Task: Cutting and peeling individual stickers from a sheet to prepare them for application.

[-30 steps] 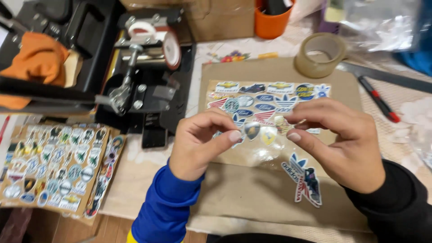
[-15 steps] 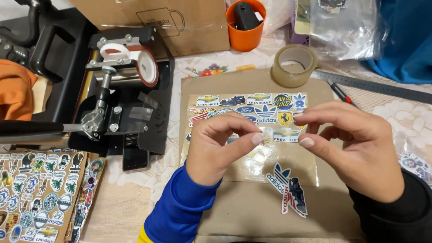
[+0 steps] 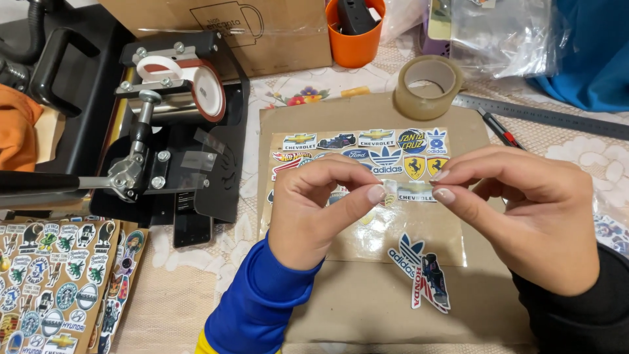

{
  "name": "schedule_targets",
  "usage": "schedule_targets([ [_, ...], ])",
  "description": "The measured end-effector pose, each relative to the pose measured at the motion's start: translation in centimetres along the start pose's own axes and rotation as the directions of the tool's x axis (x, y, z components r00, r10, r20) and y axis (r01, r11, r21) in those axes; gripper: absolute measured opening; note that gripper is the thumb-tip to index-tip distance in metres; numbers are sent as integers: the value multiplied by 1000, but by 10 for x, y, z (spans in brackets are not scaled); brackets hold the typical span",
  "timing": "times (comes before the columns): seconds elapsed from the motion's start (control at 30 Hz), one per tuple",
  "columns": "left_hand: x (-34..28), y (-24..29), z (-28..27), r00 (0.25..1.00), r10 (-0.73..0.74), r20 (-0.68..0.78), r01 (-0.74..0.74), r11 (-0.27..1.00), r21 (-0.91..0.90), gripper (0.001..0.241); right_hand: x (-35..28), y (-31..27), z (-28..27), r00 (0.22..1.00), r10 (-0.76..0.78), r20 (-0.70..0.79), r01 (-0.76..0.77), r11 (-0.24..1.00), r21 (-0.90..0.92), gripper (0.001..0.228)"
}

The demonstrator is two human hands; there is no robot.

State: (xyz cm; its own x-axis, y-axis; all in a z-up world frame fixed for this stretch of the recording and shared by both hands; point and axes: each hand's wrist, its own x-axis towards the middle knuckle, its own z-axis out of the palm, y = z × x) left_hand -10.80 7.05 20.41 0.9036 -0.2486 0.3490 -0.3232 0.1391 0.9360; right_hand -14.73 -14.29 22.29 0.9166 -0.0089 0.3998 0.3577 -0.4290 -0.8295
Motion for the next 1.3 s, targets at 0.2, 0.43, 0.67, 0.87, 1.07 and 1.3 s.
schedule_targets([
  [0.2,-1,12,-3,993,113,-10,-110,978,175,5,-2,3,1,994,112,-15,-112,994,17,9],
  [0.43,-5,26,-9,899,432,-68,-374,840,392,4,-4,-1,-6,996,85,-15,-82,986,145,4],
  [0.67,8,22,-17,637,647,419,-763,448,467,11,-3,4,-17,964,266,4,-265,960,94,8],
  [0.87,2,20,-15,553,698,455,-785,254,565,10,-3,7,-14,949,310,53,-315,939,142,9],
  [1.07,2,16,-16,525,718,458,-782,193,593,14,-2,4,-12,947,317,54,-322,933,160,9],
  [1.3,4,4,-2,523,766,375,-761,221,610,23,-7,23,-13,954,301,-12,-300,953,48,12],
])
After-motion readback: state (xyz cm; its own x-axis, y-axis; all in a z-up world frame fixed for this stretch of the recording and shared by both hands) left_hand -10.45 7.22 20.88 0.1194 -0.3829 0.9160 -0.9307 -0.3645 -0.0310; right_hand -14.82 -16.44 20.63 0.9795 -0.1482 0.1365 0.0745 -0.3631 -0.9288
